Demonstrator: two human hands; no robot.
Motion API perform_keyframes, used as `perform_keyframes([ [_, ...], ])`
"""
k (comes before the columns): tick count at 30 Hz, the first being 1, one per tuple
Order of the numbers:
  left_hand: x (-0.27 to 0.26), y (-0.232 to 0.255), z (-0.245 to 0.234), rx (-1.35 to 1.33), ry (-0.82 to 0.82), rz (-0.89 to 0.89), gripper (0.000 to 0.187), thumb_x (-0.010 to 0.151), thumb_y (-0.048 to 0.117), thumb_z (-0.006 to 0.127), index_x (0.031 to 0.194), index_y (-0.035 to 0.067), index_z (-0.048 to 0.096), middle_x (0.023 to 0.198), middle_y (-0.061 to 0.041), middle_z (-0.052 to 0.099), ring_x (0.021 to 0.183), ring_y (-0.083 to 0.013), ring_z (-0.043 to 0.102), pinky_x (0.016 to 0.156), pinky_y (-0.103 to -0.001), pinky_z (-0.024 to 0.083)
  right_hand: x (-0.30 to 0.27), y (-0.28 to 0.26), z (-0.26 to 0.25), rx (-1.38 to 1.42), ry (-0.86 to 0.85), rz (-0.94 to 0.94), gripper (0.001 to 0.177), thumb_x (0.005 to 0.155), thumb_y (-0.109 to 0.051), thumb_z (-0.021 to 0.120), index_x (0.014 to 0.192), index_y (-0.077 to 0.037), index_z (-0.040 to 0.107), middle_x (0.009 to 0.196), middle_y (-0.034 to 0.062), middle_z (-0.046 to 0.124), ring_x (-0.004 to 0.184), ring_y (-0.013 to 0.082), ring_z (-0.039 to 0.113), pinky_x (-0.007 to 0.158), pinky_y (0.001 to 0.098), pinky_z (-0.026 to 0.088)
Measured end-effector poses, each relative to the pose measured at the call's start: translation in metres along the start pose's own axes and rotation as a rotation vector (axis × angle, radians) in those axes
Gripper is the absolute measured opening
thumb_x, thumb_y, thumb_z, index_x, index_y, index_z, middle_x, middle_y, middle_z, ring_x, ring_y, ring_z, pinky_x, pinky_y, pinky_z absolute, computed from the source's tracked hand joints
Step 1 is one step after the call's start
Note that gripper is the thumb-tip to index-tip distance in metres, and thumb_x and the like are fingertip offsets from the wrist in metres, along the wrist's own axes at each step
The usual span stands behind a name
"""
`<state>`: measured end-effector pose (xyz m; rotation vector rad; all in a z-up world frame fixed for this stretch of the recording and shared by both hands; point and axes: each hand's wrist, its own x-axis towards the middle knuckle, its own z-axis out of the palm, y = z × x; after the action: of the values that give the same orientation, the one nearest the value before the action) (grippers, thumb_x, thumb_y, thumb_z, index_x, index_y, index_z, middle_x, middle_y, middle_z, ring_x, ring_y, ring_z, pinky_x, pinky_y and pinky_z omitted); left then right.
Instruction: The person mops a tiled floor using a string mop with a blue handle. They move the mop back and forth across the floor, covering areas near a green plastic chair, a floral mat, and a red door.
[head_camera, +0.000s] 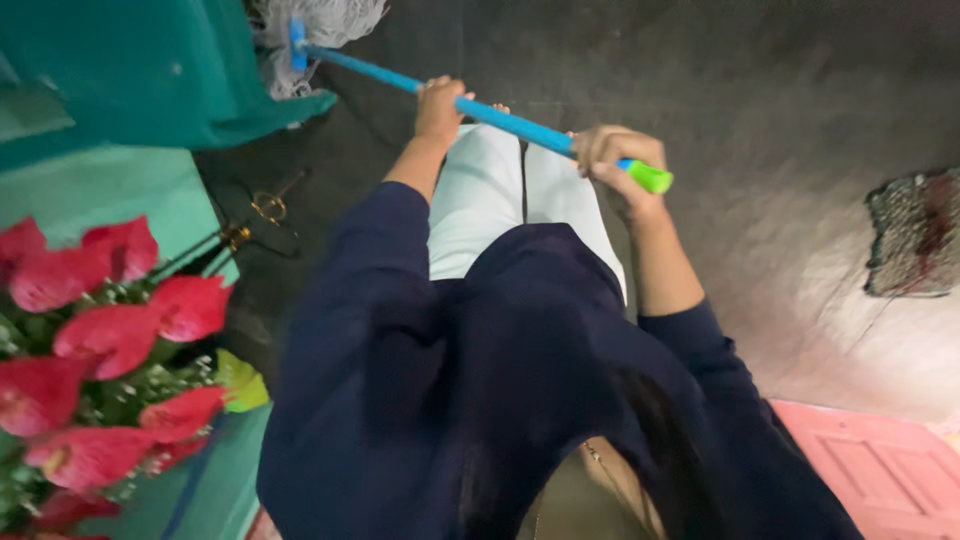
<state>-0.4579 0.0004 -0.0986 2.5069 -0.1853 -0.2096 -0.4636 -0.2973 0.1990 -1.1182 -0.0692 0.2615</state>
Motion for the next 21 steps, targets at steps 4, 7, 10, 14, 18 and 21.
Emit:
perform_keyframes([
  [4, 0.017, 0.091, 0.073, -0.054, -0.041, 0.003, 0.009, 0.076, 0.018, 0.077, 0.083, 0.023, 0.074, 0.088, -0.006, 0.068, 0.094, -0.0335, 0.062, 0.079, -0.055, 0.042, -0.046, -0.052, -0.064, -0.057, 0.071, -0.089, 0.028, 0.083, -0.014, 0.069, 0.070, -0.002, 0.047, 0.074, 0.0129, 0.051, 0.068, 0.0232, 0.053, 0.080, 0.0415, 0.047],
  [7, 0.022, 0.191, 0.124, -0.141, -0.003, -0.020, 0.007, 0.085, 0.025, 0.073, 0.082, 0.019, 0.071, 0.092, -0.006, 0.066, 0.102, -0.0336, 0.059, 0.096, -0.065, 0.037, -0.097, -0.094, -0.118, -0.055, 0.161, -0.156, 0.025, 0.084, -0.014, 0.067, 0.073, -0.002, 0.048, 0.071, 0.0100, 0.049, 0.064, 0.0218, 0.051, 0.075, 0.0386, 0.045],
  [10, 0.021, 0.247, 0.137, -0.191, -0.022, -0.011, 0.012, 0.090, 0.027, 0.070, 0.084, 0.016, 0.069, 0.094, -0.006, 0.065, 0.106, -0.0328, 0.059, 0.107, -0.070, 0.029, -0.124, -0.101, -0.157, -0.040, 0.205, -0.195, 0.025, 0.089, -0.020, 0.065, 0.076, -0.006, 0.049, 0.074, 0.0099, 0.054, 0.070, 0.0222, 0.055, 0.086, 0.0407, 0.047],
  [14, 0.031, 0.236, 0.133, -0.171, 0.056, 0.035, 0.014, 0.087, 0.028, 0.073, 0.086, 0.014, 0.068, 0.094, -0.007, 0.065, 0.105, -0.0334, 0.058, 0.103, -0.070, 0.029, -0.117, -0.080, -0.180, -0.101, 0.203, -0.153, 0.025, 0.090, -0.026, 0.065, 0.080, -0.009, 0.050, 0.091, 0.0139, 0.061, 0.091, 0.0281, 0.062, 0.105, 0.0454, 0.046],
  [18, 0.032, 0.161, 0.119, -0.136, 0.185, -0.059, 0.007, 0.079, 0.021, 0.076, 0.079, 0.017, 0.070, 0.088, -0.005, 0.068, 0.098, -0.0308, 0.063, 0.095, -0.057, 0.040, -0.084, -0.017, -0.163, -0.102, 0.104, -0.073, 0.030, 0.090, -0.031, 0.070, 0.081, -0.008, 0.054, 0.103, 0.0176, 0.067, 0.108, 0.0348, 0.066, 0.121, 0.0563, 0.040],
  [21, 0.032, 0.061, 0.099, -0.226, 0.390, 0.005, 0.004, 0.077, 0.014, 0.077, 0.074, 0.013, 0.074, 0.080, -0.009, 0.070, 0.085, -0.0340, 0.066, 0.082, -0.049, 0.044, -0.050, 0.053, -0.131, -0.034, 0.032, -0.002, 0.033, 0.089, -0.031, 0.079, 0.082, -0.008, 0.056, 0.109, 0.0206, 0.068, 0.114, 0.0374, 0.066, 0.127, 0.0619, 0.033],
])
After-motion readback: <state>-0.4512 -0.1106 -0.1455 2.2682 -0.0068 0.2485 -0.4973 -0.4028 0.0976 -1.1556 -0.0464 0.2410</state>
